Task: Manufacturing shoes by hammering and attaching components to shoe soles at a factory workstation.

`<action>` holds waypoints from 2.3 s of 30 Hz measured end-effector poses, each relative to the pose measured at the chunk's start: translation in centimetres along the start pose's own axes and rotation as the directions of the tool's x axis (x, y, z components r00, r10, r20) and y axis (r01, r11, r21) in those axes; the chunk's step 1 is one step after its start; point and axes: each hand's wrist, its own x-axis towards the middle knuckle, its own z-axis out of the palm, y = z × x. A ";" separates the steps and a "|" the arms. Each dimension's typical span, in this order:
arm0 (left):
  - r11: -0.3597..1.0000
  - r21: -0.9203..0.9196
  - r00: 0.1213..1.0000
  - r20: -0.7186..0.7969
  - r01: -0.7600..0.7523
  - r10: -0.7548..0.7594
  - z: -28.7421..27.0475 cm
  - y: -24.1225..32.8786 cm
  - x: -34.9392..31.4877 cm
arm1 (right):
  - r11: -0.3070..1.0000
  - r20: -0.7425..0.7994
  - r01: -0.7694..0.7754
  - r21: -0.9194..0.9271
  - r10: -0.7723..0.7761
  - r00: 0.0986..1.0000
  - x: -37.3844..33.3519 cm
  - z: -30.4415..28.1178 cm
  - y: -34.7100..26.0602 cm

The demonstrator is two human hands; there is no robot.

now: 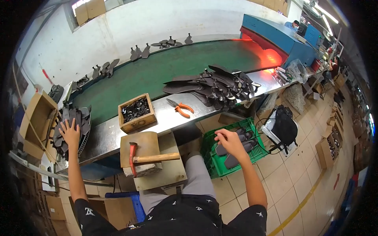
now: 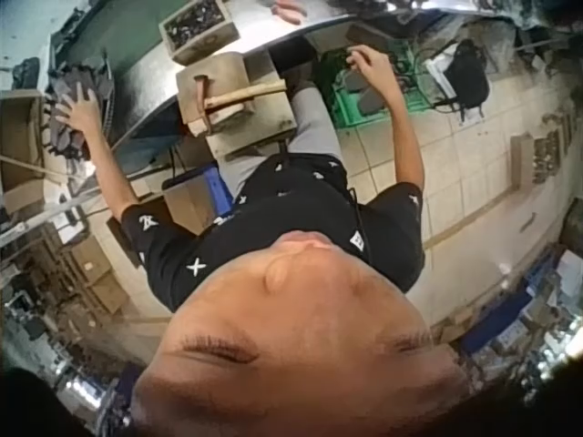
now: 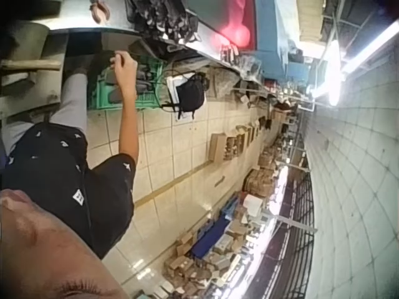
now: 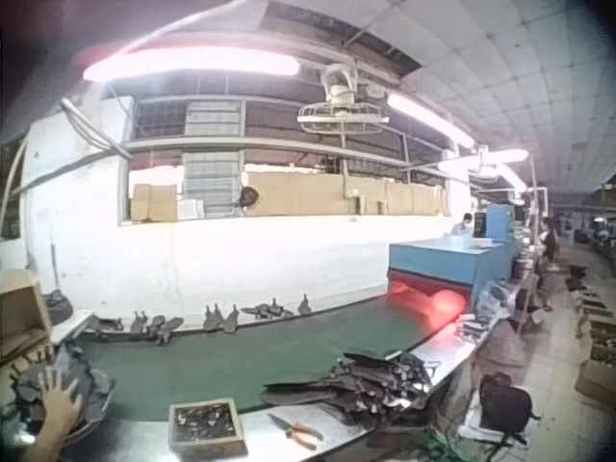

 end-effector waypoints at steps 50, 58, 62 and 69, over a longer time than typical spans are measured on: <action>0.986 -0.162 0.995 -0.102 -0.022 0.005 -2.2 -1.7 -15.3 | 0.967 0.066 -0.110 0.229 0.097 0.993 0.4 7.0 3.9; 0.861 -0.504 0.991 -0.135 -0.071 0.003 -4.1 -0.4 -15.1 | 0.988 0.001 0.119 0.095 -0.120 0.993 3.3 11.1 -9.6; 0.533 -0.818 0.880 -0.074 0.216 -0.470 -6.3 -2.0 -14.3 | 0.813 0.285 0.582 0.035 -0.566 0.774 9.5 18.9 -19.8; -0.418 -0.299 0.193 0.941 0.858 -0.277 -0.9 -11.3 -7.4 | 0.679 0.439 0.730 -0.083 -0.632 0.638 22.8 45.4 -33.2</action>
